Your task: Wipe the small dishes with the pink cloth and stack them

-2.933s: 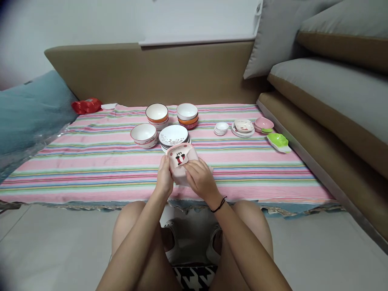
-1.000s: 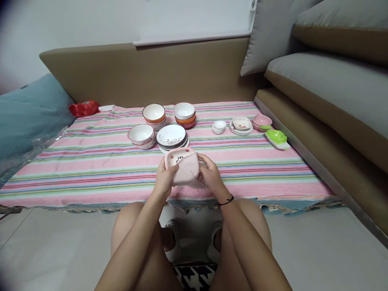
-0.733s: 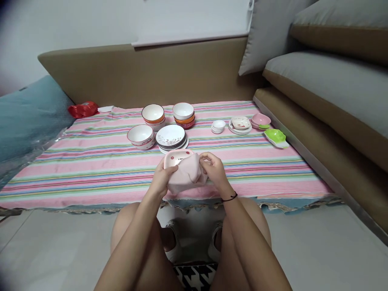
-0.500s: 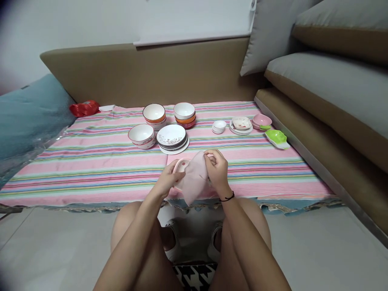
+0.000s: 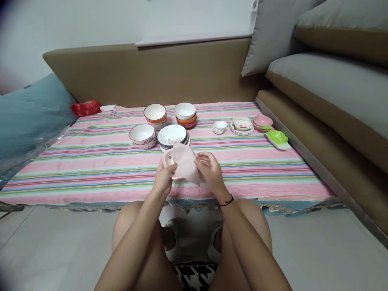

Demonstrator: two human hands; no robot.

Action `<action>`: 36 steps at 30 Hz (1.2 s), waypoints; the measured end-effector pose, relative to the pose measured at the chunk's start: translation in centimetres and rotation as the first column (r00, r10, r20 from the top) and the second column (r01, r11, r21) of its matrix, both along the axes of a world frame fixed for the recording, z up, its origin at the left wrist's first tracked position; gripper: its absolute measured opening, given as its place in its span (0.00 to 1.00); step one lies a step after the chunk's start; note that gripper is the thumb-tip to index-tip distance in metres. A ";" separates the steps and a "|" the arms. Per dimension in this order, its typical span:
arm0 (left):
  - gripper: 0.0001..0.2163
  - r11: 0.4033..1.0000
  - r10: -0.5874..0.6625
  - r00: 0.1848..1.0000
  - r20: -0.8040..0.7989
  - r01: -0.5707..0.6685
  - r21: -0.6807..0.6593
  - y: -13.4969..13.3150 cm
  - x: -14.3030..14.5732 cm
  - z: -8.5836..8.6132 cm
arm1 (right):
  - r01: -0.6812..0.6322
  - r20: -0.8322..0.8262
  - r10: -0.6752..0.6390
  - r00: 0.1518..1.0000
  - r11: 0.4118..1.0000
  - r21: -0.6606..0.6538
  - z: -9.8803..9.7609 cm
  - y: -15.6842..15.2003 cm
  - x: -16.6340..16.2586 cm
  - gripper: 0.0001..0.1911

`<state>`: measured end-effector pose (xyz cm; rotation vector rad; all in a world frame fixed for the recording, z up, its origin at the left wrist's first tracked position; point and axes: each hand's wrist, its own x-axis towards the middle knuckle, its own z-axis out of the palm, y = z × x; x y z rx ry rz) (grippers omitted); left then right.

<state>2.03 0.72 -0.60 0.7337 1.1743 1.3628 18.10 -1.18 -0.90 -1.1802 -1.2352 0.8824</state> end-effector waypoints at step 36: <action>0.16 0.986 0.061 0.980 -0.189 -0.030 0.164 -0.4 0.3 0.0 | 0.152 0.295 -0.201 0.934 0.972 0.180 0.2 -1.3 -1.5 0.15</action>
